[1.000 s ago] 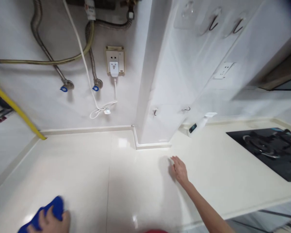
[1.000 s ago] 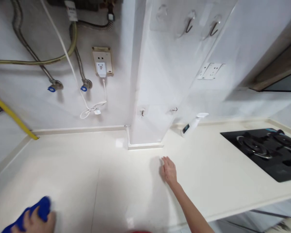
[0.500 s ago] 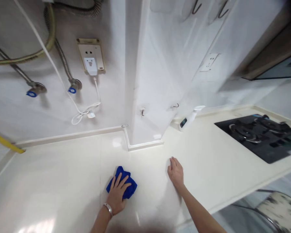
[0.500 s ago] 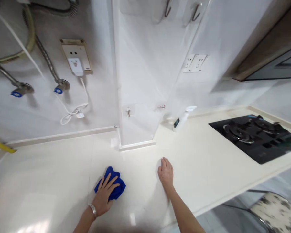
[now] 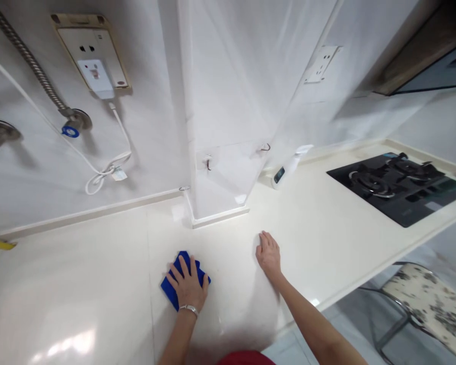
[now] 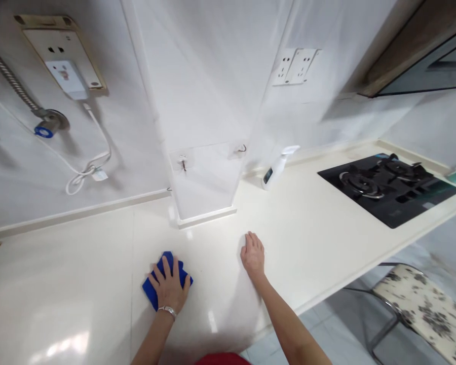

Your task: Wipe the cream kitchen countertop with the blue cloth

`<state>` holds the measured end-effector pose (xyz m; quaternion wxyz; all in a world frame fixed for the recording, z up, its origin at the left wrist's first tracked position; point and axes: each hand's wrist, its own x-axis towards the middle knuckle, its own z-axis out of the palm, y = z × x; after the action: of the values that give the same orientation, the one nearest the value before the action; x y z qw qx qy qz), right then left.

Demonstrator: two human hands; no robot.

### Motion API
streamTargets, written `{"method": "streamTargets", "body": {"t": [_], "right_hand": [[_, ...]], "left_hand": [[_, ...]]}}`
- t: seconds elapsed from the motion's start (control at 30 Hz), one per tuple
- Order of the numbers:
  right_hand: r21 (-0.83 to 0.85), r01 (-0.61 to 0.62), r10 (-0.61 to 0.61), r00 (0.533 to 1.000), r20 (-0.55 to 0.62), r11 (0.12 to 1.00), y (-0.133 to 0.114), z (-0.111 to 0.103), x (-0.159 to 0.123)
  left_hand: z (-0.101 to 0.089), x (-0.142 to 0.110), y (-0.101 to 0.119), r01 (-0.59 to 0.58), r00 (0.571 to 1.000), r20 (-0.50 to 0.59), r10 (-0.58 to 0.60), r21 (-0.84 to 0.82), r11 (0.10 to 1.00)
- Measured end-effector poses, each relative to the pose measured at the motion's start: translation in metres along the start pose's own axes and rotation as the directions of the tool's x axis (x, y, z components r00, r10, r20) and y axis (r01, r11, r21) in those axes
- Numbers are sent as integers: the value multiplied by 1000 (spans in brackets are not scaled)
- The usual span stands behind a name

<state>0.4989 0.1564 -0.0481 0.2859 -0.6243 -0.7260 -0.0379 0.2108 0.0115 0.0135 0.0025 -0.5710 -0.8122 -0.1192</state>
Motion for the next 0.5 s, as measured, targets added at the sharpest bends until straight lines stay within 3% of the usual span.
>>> {"method": "streamTargets", "body": {"t": [0.1, 0.3, 0.5], "right_hand": [[-17, 18, -18, 1000, -8, 1000, -1, -1, 0], [-12, 18, -18, 1000, 9, 1000, -2, -2, 1], [-36, 29, -28, 999, 32, 999, 0, -4, 0]], "left_hand": [[-7, 19, -17, -55, 998, 31, 54, 18, 998], [1, 78, -50, -54, 996, -65, 56, 26, 998], [8, 149, -58, -155, 987, 25, 156, -30, 987]]}}
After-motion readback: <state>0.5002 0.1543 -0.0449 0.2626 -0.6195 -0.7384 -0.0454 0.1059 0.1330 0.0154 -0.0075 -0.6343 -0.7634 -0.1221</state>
